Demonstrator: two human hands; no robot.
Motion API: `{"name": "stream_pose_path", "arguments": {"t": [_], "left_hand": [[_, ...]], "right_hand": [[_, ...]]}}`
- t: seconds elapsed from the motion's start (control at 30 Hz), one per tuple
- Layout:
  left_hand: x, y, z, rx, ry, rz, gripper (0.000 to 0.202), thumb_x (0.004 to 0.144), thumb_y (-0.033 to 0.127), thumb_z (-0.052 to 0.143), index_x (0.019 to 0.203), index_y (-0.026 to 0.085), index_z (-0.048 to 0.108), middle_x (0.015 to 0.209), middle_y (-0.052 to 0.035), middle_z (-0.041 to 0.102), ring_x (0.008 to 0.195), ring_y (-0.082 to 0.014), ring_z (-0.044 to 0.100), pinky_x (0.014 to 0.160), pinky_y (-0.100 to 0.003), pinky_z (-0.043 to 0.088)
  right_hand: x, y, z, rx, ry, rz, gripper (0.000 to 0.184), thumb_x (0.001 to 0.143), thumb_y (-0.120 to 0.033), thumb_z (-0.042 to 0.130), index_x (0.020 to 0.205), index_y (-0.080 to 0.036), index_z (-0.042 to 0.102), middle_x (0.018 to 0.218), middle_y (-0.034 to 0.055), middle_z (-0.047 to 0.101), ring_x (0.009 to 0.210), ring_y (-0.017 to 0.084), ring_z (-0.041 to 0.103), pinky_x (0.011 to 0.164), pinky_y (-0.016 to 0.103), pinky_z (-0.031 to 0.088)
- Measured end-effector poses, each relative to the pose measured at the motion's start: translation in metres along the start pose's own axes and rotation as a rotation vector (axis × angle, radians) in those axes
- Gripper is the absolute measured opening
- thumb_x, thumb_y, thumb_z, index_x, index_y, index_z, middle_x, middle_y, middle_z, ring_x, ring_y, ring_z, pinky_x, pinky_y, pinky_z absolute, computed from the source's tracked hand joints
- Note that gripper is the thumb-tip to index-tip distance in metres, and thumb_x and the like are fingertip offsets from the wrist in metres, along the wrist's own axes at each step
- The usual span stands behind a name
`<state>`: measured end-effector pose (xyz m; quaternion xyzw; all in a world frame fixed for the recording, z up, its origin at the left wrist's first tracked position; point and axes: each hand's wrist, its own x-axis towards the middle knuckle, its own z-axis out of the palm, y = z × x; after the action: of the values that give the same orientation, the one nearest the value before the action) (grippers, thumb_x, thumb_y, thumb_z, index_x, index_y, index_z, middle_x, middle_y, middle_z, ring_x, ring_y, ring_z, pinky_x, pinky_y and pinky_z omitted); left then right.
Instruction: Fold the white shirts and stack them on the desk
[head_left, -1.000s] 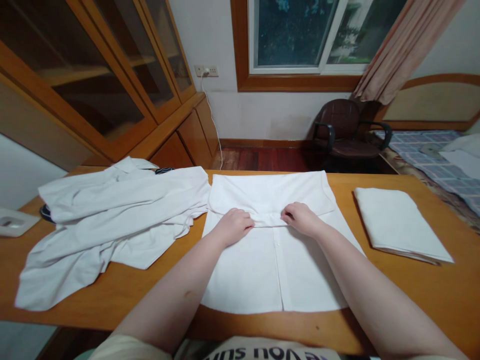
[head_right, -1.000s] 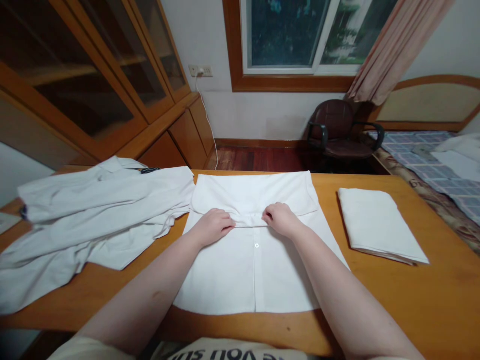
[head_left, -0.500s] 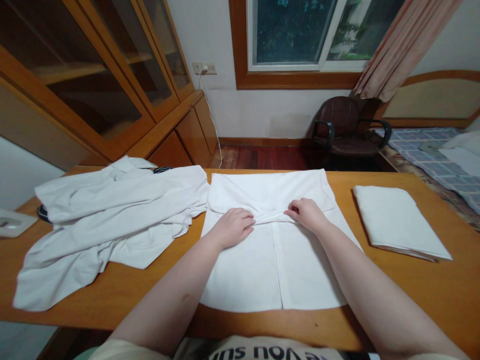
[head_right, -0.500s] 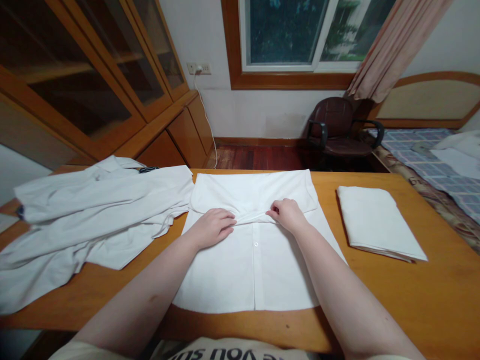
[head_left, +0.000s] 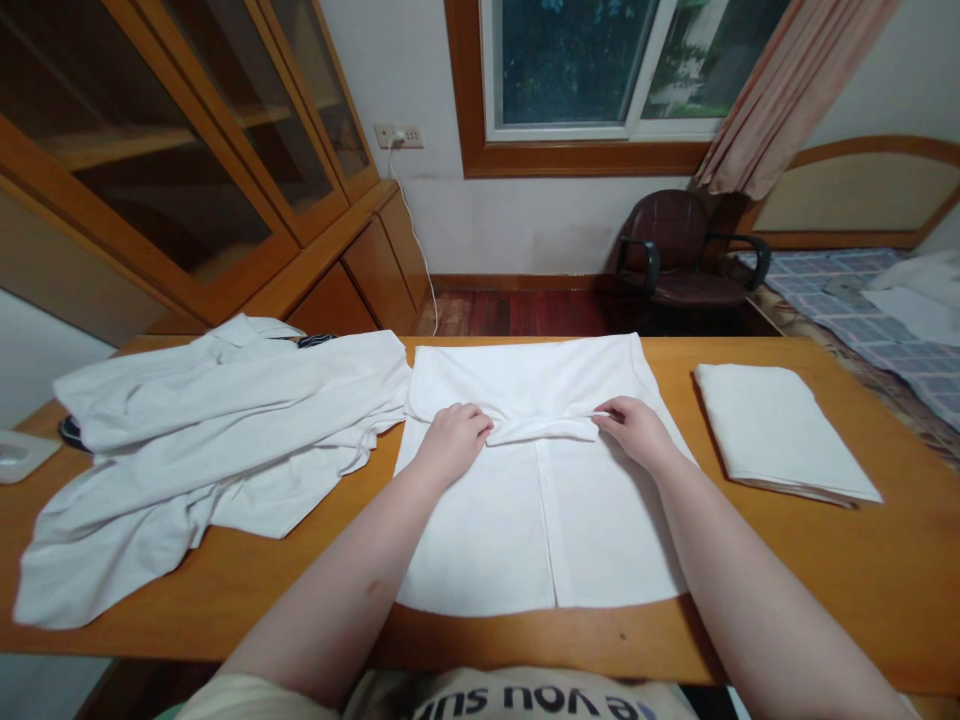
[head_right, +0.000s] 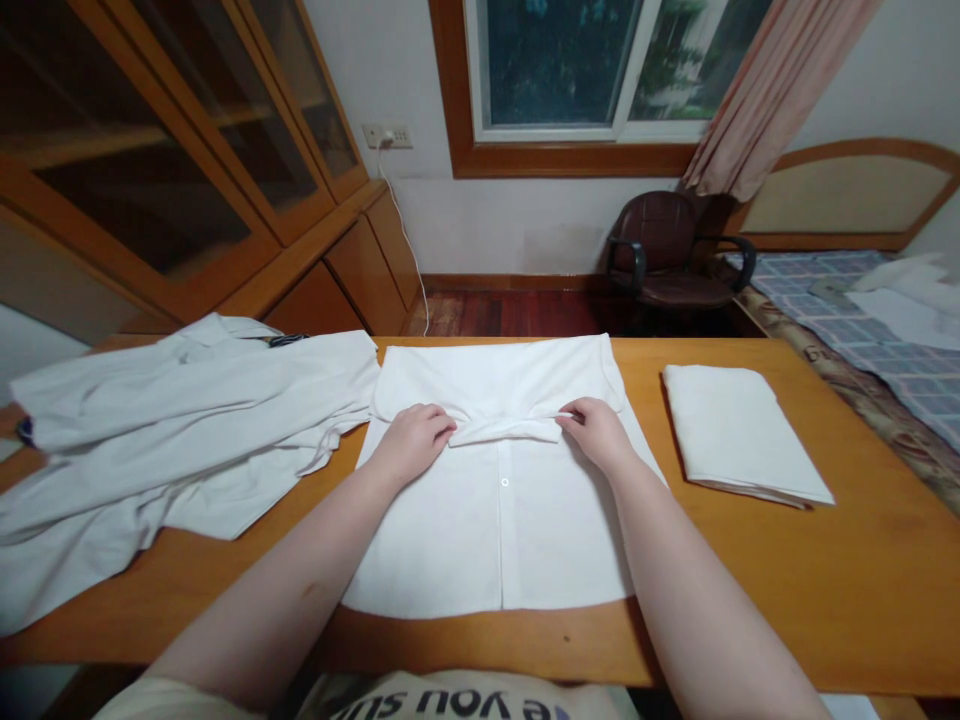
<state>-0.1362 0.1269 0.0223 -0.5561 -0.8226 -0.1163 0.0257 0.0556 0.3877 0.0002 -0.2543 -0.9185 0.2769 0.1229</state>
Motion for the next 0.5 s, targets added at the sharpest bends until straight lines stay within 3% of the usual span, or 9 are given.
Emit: {"name": "stream_pose_path", "arguments": {"t": [0.13, 0.23, 0.3, 0.37, 0.43, 0.5], "left_hand": [[-0.006, 0.023, -0.016, 0.094, -0.081, 0.083, 0.02, 0.083, 0.022, 0.055, 0.1, 0.02, 0.065, 0.118, -0.0092, 0.061, 0.105, -0.0251, 0.055, 0.09, -0.041, 0.041], [-0.008, 0.047, -0.017, 0.07, -0.191, 0.149, 0.046, 0.081, 0.032, 0.059, 0.123, 0.015, 0.053, 0.134, -0.0141, 0.051, 0.119, -0.0278, 0.049, 0.1, -0.042, 0.036], [-0.004, 0.059, -0.007, 0.045, -0.216, 0.17, 0.065, 0.082, 0.042, 0.057, 0.136, 0.01, 0.039, 0.143, -0.0178, 0.04, 0.131, -0.0284, 0.037, 0.107, -0.043, 0.028], [0.003, 0.067, 0.009, 0.042, -0.216, 0.142, 0.077, 0.083, 0.05, 0.053, 0.142, 0.007, 0.028, 0.149, -0.02, 0.027, 0.139, -0.0288, 0.023, 0.112, -0.045, 0.019], [0.008, 0.067, 0.026, 0.051, -0.221, 0.094, 0.083, 0.084, 0.056, 0.047, 0.144, 0.005, 0.022, 0.151, -0.021, 0.022, 0.141, -0.0291, 0.014, 0.113, -0.047, 0.015], [0.009, 0.063, 0.039, 0.06, -0.22, 0.064, 0.083, 0.085, 0.059, 0.041, 0.145, 0.005, 0.021, 0.151, -0.0213, 0.019, 0.142, -0.0289, 0.011, 0.113, -0.048, 0.013]], "right_hand": [[-0.005, 0.003, -0.004, -0.03, 0.15, -0.093, 0.026, 0.083, -0.035, 0.054, 0.097, -0.018, 0.067, 0.093, 0.0079, 0.068, 0.087, 0.021, 0.061, 0.079, 0.035, 0.047], [-0.01, -0.008, -0.005, -0.118, 0.208, -0.254, 0.027, 0.088, -0.033, 0.048, 0.103, -0.019, 0.066, 0.104, 0.0101, 0.067, 0.102, 0.023, 0.058, 0.091, 0.04, 0.044], [-0.015, -0.022, 0.002, -0.196, 0.135, -0.385, 0.036, 0.09, -0.036, 0.046, 0.119, -0.018, 0.06, 0.124, 0.0119, 0.06, 0.119, 0.025, 0.05, 0.099, 0.043, 0.038], [-0.021, -0.038, 0.016, -0.298, 0.007, -0.485, 0.055, 0.089, -0.042, 0.047, 0.137, -0.016, 0.043, 0.143, 0.0136, 0.041, 0.133, 0.027, 0.033, 0.107, 0.048, 0.028], [-0.027, -0.049, 0.032, -0.39, -0.096, -0.51, 0.064, 0.089, -0.045, 0.045, 0.144, -0.015, 0.031, 0.149, 0.0142, 0.03, 0.138, 0.028, 0.025, 0.11, 0.052, 0.02], [-0.031, -0.052, 0.044, -0.448, -0.143, -0.487, 0.066, 0.09, -0.048, 0.043, 0.146, -0.017, 0.027, 0.149, 0.0132, 0.028, 0.138, 0.028, 0.023, 0.11, 0.052, 0.017]]}}
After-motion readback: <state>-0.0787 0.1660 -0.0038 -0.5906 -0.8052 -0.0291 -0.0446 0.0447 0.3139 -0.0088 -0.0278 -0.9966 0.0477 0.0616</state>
